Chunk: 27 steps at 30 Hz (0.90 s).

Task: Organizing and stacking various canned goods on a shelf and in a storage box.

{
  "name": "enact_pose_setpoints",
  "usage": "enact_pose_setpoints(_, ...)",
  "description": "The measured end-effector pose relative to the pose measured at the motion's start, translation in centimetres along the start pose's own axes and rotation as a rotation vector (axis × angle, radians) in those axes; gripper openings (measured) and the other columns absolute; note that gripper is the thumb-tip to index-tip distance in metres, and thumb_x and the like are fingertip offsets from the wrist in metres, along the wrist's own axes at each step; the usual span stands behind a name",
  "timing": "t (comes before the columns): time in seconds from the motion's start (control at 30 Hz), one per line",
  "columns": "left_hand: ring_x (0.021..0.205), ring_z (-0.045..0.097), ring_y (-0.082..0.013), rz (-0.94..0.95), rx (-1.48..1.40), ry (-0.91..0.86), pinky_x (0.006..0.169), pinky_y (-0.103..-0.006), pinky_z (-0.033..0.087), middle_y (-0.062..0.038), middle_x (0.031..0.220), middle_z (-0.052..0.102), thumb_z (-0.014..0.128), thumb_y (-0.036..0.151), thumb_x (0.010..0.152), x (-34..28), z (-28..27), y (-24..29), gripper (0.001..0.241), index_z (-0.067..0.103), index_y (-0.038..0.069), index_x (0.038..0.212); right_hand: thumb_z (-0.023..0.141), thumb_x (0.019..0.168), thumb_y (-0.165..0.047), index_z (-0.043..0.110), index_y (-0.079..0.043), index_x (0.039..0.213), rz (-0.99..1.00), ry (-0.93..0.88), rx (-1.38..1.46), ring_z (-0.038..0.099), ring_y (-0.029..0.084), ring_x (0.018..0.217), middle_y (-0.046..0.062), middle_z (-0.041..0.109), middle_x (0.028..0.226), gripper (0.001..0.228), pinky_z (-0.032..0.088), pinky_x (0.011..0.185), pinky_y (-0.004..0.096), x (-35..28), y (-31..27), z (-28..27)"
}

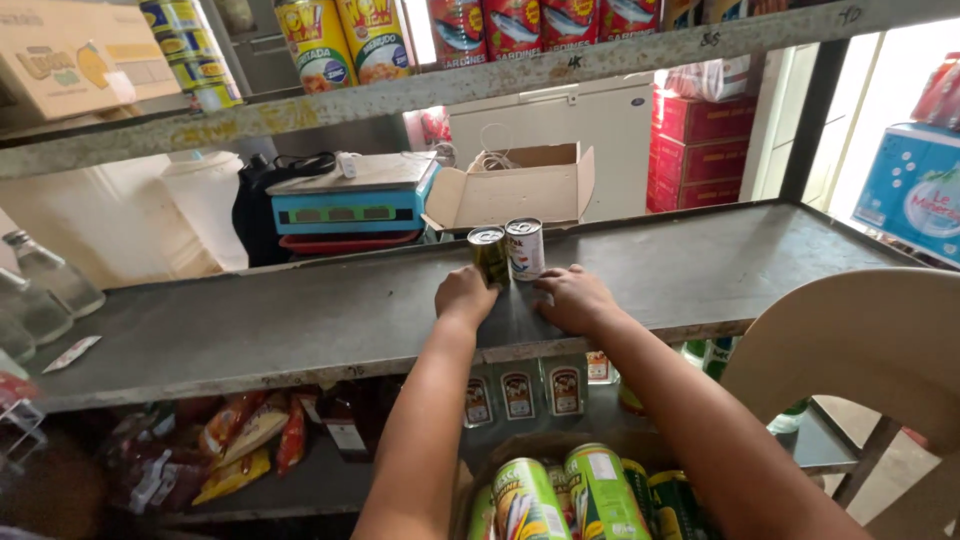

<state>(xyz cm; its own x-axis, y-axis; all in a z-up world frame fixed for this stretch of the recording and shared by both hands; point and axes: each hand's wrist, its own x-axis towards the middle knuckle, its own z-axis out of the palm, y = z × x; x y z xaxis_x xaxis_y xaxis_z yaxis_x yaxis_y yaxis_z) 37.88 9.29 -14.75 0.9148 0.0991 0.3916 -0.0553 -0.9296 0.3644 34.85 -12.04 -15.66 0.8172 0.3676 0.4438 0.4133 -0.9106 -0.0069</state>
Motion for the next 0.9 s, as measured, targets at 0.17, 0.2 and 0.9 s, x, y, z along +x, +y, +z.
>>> enact_pose_setpoints(0.17,0.097,0.073,-0.0352,0.012,0.007,-0.024,0.085,-0.0473,0.059,-0.014,0.103,0.076,0.078,0.050,0.080,-2.6,-2.3,0.8,0.040,0.078,0.015,0.100,0.057,0.096,-0.035,0.078,-0.016,0.098,0.033,0.291,0.139,0.072,0.029,0.095,0.007,0.076,0.099,0.028,0.057,0.086,0.044,-2.2,-1.0,-2.9)
enact_pose_setpoints(0.2,0.097,0.073,-0.0352,0.010,0.008,-0.030,0.085,-0.0473,0.059,-0.014,0.103,0.076,0.078,0.050,0.080,-3.1,-2.7,1.0,0.040,0.078,0.015,0.100,0.057,0.096,-0.035,0.078,-0.016,0.098,0.035,0.286,0.140,0.072,0.029,0.095,0.007,0.076,0.099,0.028,0.057,0.086,0.044,-2.8,-1.6,-3.9)
enact_pose_setpoints(0.9,0.097,0.073,-0.0360,0.281,0.057,-0.668,0.086,-0.0480,0.055,-0.018,0.091,0.077,0.042,0.085,0.081,-28.7,-18.6,3.5,0.084,0.059,0.026,0.139,0.068,0.084,-0.064,0.071,-0.026,0.119,0.217,-0.639,0.506,0.069,0.036,0.066,0.020,0.069,0.068,0.052,0.056,0.063,0.047,-16.7,-7.7,-17.8)
